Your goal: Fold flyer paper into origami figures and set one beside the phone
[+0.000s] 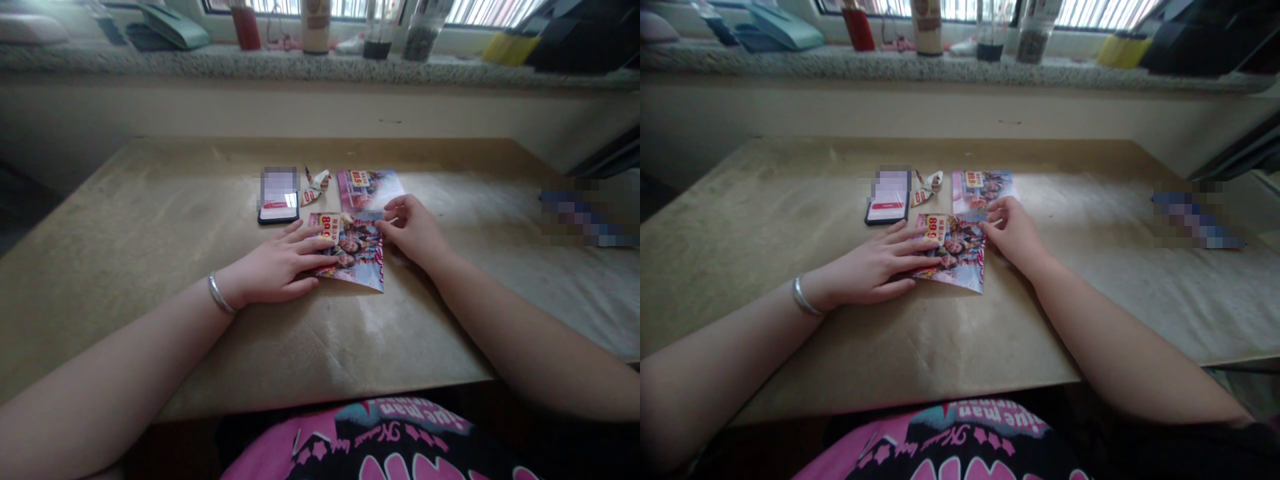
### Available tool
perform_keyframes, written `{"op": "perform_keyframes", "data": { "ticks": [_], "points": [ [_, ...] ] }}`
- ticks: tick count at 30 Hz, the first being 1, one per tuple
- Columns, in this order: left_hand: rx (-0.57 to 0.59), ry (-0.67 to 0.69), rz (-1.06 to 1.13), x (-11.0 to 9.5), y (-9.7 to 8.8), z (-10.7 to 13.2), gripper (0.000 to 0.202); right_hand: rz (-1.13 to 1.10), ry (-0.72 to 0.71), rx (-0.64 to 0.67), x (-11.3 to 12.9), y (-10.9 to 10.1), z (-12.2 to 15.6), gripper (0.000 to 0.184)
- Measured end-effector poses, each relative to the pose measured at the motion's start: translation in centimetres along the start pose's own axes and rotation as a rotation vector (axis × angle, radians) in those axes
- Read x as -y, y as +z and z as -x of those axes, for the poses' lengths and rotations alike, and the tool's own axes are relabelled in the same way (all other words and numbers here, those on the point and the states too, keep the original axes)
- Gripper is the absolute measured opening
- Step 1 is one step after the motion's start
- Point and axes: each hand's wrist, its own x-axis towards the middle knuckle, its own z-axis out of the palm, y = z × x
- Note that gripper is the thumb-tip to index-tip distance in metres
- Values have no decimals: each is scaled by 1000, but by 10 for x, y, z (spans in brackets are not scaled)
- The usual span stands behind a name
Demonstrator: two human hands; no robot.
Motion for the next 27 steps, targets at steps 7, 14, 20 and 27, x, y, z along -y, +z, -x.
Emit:
{"op": "perform_keyframes", "data": {
  "ticks": [7, 14, 20, 27],
  "points": [
    [30, -2, 2, -5, 5, -1, 49, 21, 82, 353, 19, -12, 20, 56],
    [46, 6, 18, -5, 2, -2, 56, 219, -82, 423, 17, -11, 26, 56],
    [44, 73, 47, -6, -4, -2, 52, 94, -159, 169, 11, -4, 17, 49],
    [34, 62, 46, -6, -2, -2, 45, 212, -110, 247, 10, -5, 9, 46]
  ]
}}
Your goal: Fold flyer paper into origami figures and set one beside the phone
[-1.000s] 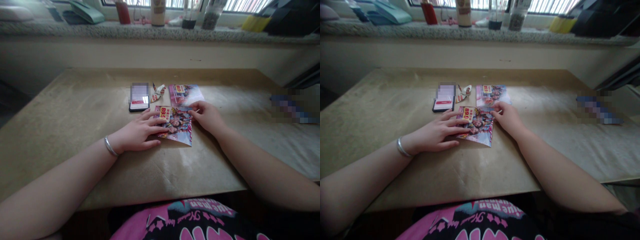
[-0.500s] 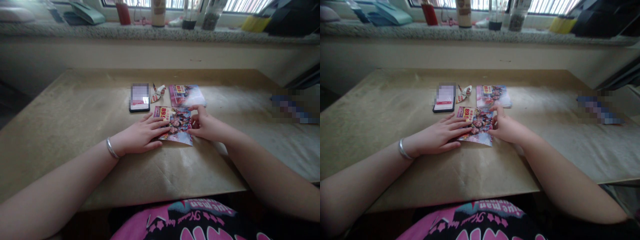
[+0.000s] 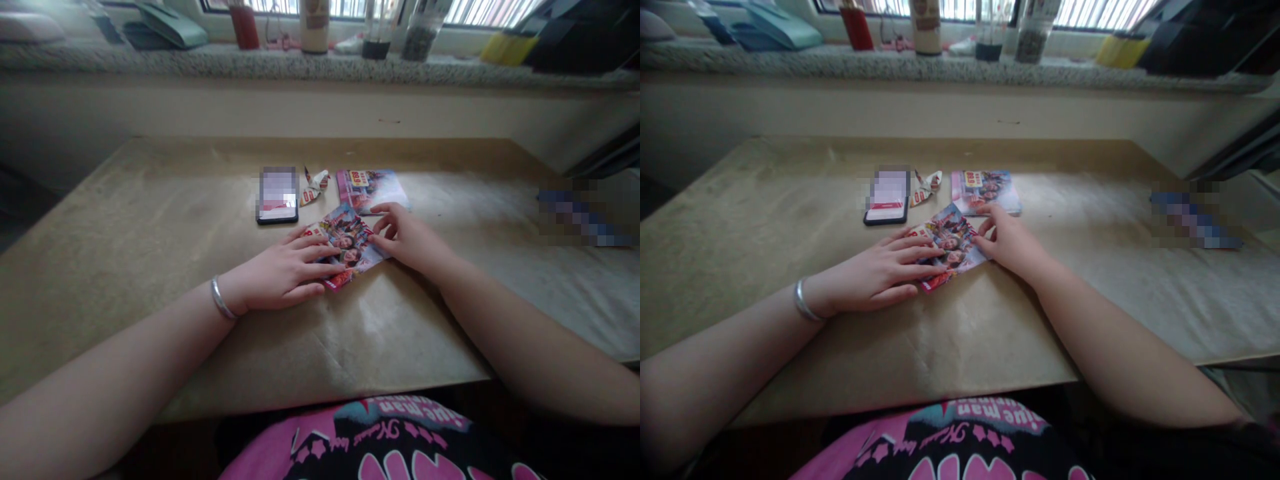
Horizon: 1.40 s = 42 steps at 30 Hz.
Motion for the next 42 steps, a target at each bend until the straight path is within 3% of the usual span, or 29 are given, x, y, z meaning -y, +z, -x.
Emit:
{"op": "perform_keyframes", "data": {
  "ticks": [3, 6, 9, 11, 16, 21, 25, 28, 36, 42],
  "points": [
    [6, -28, -5, 1, 2, 0, 44, 180, 81, 96, 4, -10, 5, 47],
    [10, -57, -10, 1, 4, 0, 43, 234, 135, 216, 7, -19, 8, 33],
    [3, -69, -28, 1, 5, 0, 44, 222, 180, 258, 6, -23, 7, 12],
    [-15, -74, -40, 2, 4, -1, 43, 188, 193, 216, 4, -23, 5, 8],
    [-111, -84, -80, 4, 6, -2, 38, 151, 191, -60, -6, -15, 0, 7],
    [-197, -78, -110, 5, 11, -4, 30, -184, 196, -67, -13, -3, -10, 5],
    [-391, -126, -159, 3, 10, -4, 28, -362, 137, -88, -11, 4, -14, 15],
    [-495, -204, -189, 1, 8, -3, 31, -354, 100, -12, -8, 8, -14, 19],
    [-560, -278, -105, 13, 11, -7, 21, -325, 16, 34, -5, 17, -14, 34],
    [-511, -366, -107, 14, 11, -7, 21, -393, -13, -21, 2, 20, -11, 50]
  ]
}}
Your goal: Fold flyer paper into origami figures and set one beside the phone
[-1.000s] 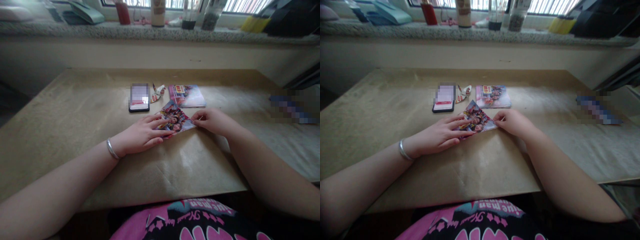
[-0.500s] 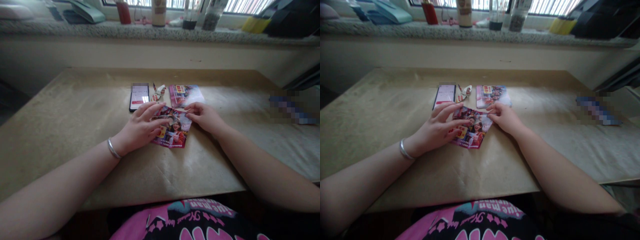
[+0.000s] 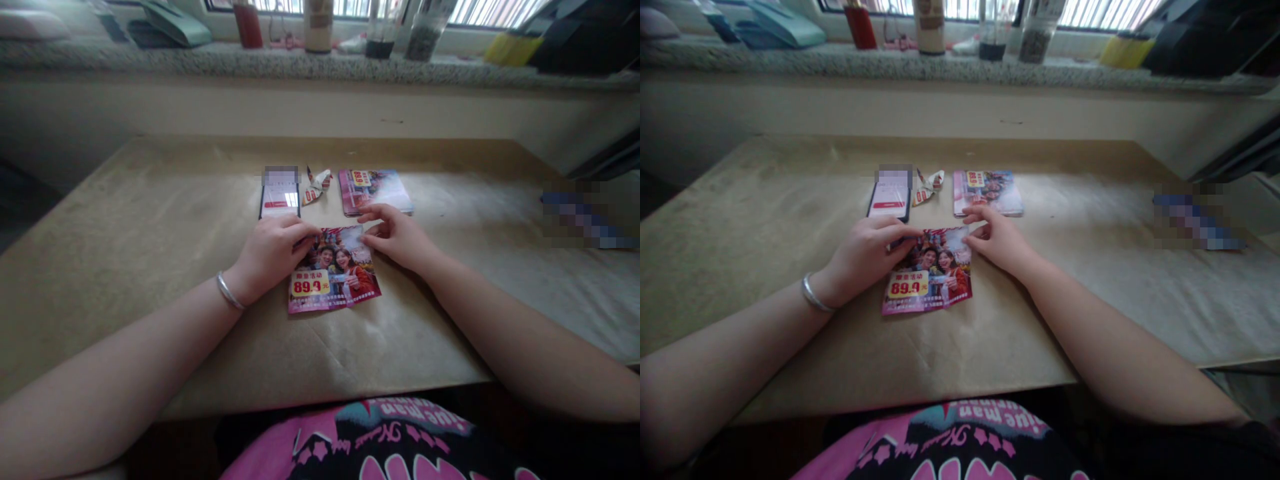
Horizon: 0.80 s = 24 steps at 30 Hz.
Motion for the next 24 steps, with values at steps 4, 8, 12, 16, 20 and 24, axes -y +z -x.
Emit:
{"op": "perform_keyframes", "data": {
  "ticks": [4, 8, 12, 16, 20, 24],
  "points": [
    [-40, -51, -52, -1, 0, 1, 22, 132, -7, -15, 10, 0, 8, 47],
    [-70, -102, -90, 0, -1, 2, 23, 205, 86, 114, 19, -2, 16, 43],
    [-68, -151, -54, 1, -3, 2, 24, 227, 95, 120, 13, -6, 15, 39],
    [-60, -174, 11, 5, -4, 1, 22, 130, 70, -14, 0, -12, 8, 24],
    [-37, -183, 31, 7, -3, 0, 19, 221, 26, -52, -6, -18, 4, 14],
    [55, -110, -30, 11, -3, 2, 20, 362, 29, 24, -4, -20, 6, 8]
  ]
}}
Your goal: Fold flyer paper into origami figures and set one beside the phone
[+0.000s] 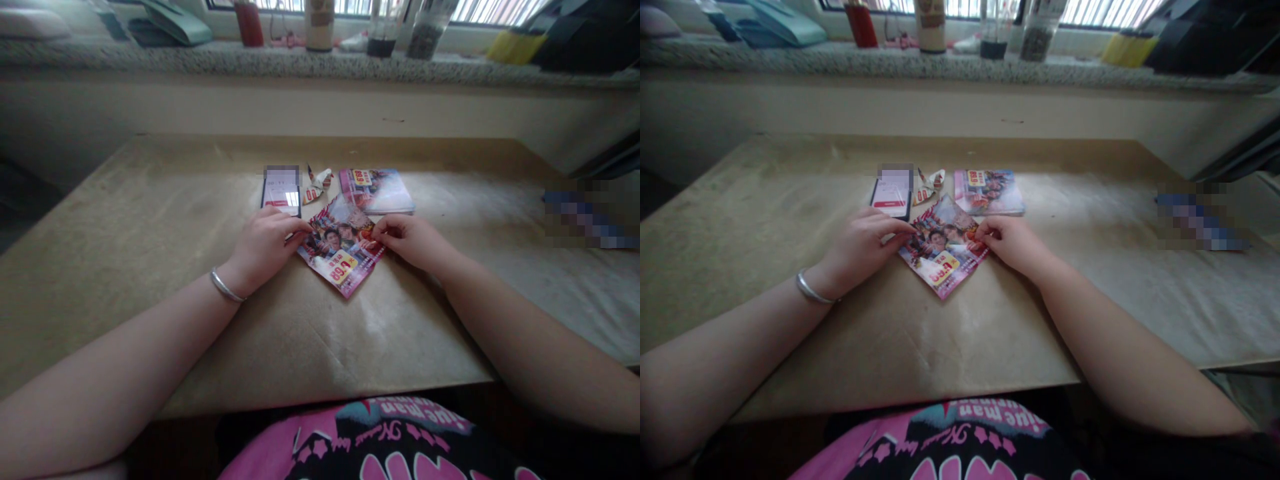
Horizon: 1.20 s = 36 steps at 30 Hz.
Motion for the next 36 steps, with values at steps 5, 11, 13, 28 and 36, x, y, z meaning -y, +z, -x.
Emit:
{"op": "perform_keyframes", "data": {
  "ticks": [5, 11, 13, 28, 36],
  "points": [
    [76, 156, -53, 8, -2, 2, 22, 144, -182, 69, -2, -9, 4, 21],
    [254, 319, -116, 9, -15, 1, 33, 277, -384, 135, -4, -23, 11, 34],
    [279, 340, -117, 9, -18, 1, 39, 325, -437, 171, -3, -25, 12, 42],
    [188, 184, -178, 7, -12, 0, 29, 495, -412, 119, 3, -21, 10, 21],
    [157, -106, -30, 3, -4, 0, 23, 278, -48, 27, 9, -6, 5, 25]
  ]
}}
